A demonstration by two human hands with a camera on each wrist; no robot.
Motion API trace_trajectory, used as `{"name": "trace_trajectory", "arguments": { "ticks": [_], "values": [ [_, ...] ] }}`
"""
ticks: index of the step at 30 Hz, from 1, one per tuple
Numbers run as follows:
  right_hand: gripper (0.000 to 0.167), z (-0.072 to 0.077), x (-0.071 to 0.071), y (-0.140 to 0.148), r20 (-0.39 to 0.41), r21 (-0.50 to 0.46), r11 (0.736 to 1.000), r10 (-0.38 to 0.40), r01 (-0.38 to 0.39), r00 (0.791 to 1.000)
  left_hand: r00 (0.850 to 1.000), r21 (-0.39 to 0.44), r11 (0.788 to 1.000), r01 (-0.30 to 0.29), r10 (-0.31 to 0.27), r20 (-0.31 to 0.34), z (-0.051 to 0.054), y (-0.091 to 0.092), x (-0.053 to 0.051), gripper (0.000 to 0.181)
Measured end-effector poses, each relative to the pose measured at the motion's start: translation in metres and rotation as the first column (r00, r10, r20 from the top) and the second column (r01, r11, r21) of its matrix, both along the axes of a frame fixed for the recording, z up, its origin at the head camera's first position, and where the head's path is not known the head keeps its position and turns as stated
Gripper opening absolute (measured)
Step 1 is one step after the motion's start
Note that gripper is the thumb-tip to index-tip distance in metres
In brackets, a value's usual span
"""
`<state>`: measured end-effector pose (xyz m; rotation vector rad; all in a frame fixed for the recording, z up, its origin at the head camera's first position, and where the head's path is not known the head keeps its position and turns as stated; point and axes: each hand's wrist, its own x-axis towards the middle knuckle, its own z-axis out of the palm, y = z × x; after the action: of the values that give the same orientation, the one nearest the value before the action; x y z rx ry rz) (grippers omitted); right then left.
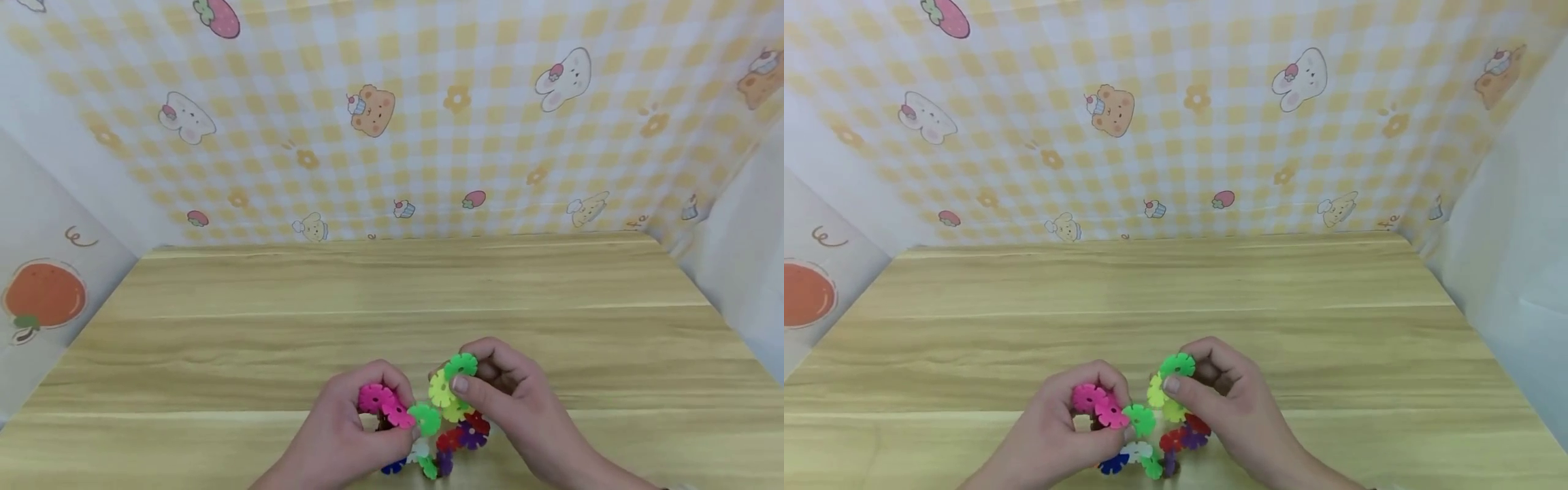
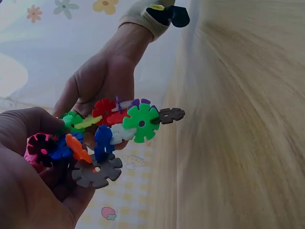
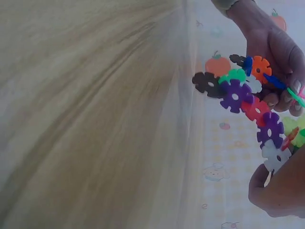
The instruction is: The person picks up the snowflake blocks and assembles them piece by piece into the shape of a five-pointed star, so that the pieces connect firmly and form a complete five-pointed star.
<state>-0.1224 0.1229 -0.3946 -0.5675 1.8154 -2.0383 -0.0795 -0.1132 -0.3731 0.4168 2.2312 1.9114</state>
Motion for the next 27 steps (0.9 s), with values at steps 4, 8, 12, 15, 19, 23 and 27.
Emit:
{"name": "trace_trajectory", "arguments": {
  "ticks": [4,8,12,15,19,23,27],
  "values": [
    [0.016,-0.004,0.002,0.001,-0.037,-0.013,1.000,-0.008,0.008,0.999,0.998,-0.034,0.999,-0.011,0.013,0.066,0.001,0.002,0.001,0.017],
    [0.018,-0.008,0.004,0.001,-0.058,-0.019,1.000,-0.010,0.008,0.998,0.995,-0.061,0.997,-0.035,0.041,0.090,0.000,0.004,0.001,0.017],
    [0.018,-0.010,0.006,0.000,-0.077,0.008,0.999,-0.031,0.032,0.997,0.996,-0.086,0.995,-0.058,0.064,0.065,-0.001,0.005,0.002,0.019],
    [0.017,-0.010,0.008,-0.002,-0.125,0.031,0.998,-0.053,0.057,0.991,0.996,-0.085,0.995,-0.061,0.065,0.055,0.000,0.006,0.003,0.019],
    [0.024,-0.010,0.009,-0.002,-0.205,0.056,0.997,-0.043,0.056,0.978,0.997,-0.093,0.993,-0.069,0.072,0.034,0.000,0.007,0.003,0.021],
    [0.034,-0.011,0.009,0.000,-0.246,0.053,0.997,-0.034,0.048,0.969,0.997,-0.088,0.993,-0.082,0.081,-0.015,-0.001,0.008,0.003,0.024],
    [0.035,-0.013,0.010,0.002,-0.278,0.020,0.994,-0.098,0.108,0.956,0.988,-0.057,0.992,-0.113,0.106,-0.109,-0.004,0.008,0.003,0.027]
  ]
}}
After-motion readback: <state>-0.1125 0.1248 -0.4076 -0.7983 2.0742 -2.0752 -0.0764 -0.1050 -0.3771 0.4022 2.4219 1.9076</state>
